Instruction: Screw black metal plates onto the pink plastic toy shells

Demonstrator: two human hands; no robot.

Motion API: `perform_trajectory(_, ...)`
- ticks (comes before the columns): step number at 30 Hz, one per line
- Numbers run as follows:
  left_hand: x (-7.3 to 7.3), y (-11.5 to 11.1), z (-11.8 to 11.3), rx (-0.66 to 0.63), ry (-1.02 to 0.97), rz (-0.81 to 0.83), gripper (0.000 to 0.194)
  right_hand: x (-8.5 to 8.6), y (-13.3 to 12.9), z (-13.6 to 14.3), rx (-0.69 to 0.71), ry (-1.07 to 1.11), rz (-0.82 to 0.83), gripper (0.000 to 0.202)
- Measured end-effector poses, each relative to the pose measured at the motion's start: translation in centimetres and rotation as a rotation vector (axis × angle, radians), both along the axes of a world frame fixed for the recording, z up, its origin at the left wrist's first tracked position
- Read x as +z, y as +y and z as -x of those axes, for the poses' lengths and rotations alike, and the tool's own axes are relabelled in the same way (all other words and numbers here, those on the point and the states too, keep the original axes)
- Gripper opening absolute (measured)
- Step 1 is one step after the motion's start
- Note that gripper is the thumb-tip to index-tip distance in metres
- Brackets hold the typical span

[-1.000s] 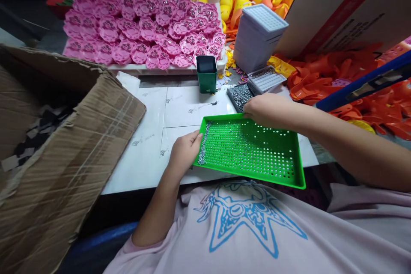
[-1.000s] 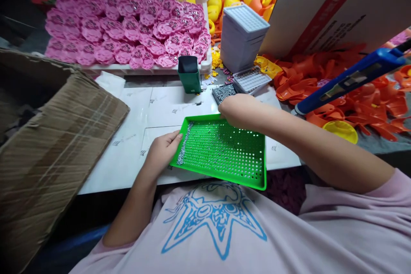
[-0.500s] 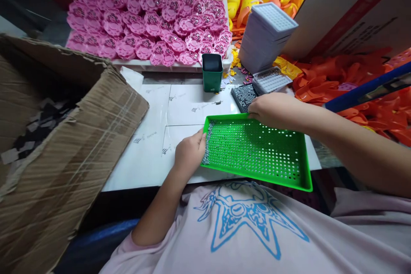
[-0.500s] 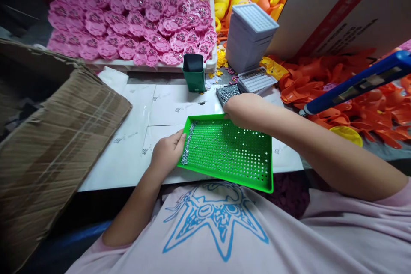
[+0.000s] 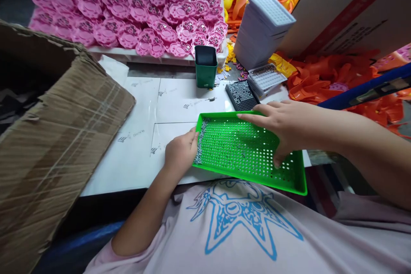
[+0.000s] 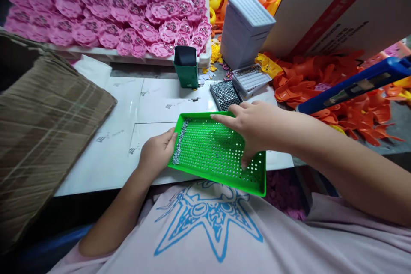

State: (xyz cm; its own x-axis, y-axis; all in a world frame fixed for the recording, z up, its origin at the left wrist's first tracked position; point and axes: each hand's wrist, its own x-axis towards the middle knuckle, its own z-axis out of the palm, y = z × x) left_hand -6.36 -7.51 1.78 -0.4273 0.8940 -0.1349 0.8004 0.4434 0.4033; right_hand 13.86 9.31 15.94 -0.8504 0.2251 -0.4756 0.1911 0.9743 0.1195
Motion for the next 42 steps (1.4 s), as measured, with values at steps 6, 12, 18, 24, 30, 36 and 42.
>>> perform_trajectory(6,-0.5,-0.1,0.1,0.003,-0.008,-0.029,0.039,-0.1,0.3,1.8,-0.082,0.012,-0.089,0.089)
perform_trajectory(12,-0.5,0.0,0.0,0.000,0.018,-0.011,0.039,-1.1,-0.2,2.5,0.072,0.047,-0.011,0.112)
perform_trajectory(18,-0.2,0.1,-0.1,0.003,0.020,0.016,0.041,-1.6,0.5,3.6,0.056,-0.012,-0.102,0.110)
perform_trajectory(24,-0.4,0.0,0.0,0.008,0.013,0.003,0.039,-1.7,-0.4,4.2,0.056,0.065,-0.051,0.103)
perform_trajectory(30,-0.3,-0.1,0.0,-0.001,0.008,0.005,0.039,-2.1,-1.9,4.6,-0.041,-0.019,-0.045,0.109)
perform_trajectory(36,-0.5,-0.1,0.1,0.007,0.004,-0.017,0.039,-1.8,-1.1,5.6,-0.074,0.106,-0.089,0.094)
perform_trajectory(42,-0.3,-0.1,0.0,0.013,-0.011,-0.041,0.039,-2.4,-1.9,6.8,-0.075,-0.091,-0.058,0.097)
